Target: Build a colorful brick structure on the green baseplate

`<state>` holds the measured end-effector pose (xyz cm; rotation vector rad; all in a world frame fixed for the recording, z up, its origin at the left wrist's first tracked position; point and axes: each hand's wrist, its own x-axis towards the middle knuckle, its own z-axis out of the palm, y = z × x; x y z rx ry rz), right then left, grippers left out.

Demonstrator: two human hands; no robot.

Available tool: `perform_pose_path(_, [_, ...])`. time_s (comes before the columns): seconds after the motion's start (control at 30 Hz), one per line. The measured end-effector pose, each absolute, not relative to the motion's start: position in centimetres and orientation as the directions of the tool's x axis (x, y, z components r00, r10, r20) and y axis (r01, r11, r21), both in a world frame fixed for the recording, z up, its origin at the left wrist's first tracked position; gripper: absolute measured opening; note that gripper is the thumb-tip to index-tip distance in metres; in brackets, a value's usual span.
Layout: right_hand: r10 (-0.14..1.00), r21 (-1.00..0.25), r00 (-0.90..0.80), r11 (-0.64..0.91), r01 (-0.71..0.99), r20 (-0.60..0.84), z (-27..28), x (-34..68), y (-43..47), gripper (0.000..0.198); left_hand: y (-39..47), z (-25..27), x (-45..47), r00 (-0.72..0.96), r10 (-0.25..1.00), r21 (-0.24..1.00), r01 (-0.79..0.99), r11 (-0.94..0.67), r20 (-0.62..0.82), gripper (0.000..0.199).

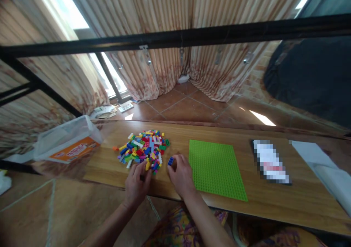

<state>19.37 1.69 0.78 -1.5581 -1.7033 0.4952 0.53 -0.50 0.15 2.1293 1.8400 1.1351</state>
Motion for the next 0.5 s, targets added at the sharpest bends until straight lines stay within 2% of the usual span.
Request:
perform_pose_path(0.13, [0.947,-0.711,0.016,0.23,0.664,0.322,0.1,19.5,1.1,0.023,-0.9,0.6,0.3,-0.097,0.91,0.663,0.716,-0.218,0.403,0.008])
perform_pose_path(0.27, [0.929,-0.658,-0.034,0.287,0.696,0.369,-0.7,19.7,0.9,0.028,-1.3,1.2,-0.1,-0.194,0.89,0.777,0.585,-0.233,0.413,0.03])
perform_pose_path(0.4, [0.909,-0.594,-0.065,0.322,0.737,0.411,-1.2,19.8,1.0,0.03,-1.6,1.7,-1.0,-0.241,0.866,0.787,0.568,-0.239,0.438,0.033])
perform_pose_path(0.5, [0.908,-0.562,-0.092,0.331,0.759,0.41,-1.2,19.8,1.0,0.031,-0.9,2.3,-2.2,-0.295,0.851,0.78,0.596,-0.192,0.435,0.022])
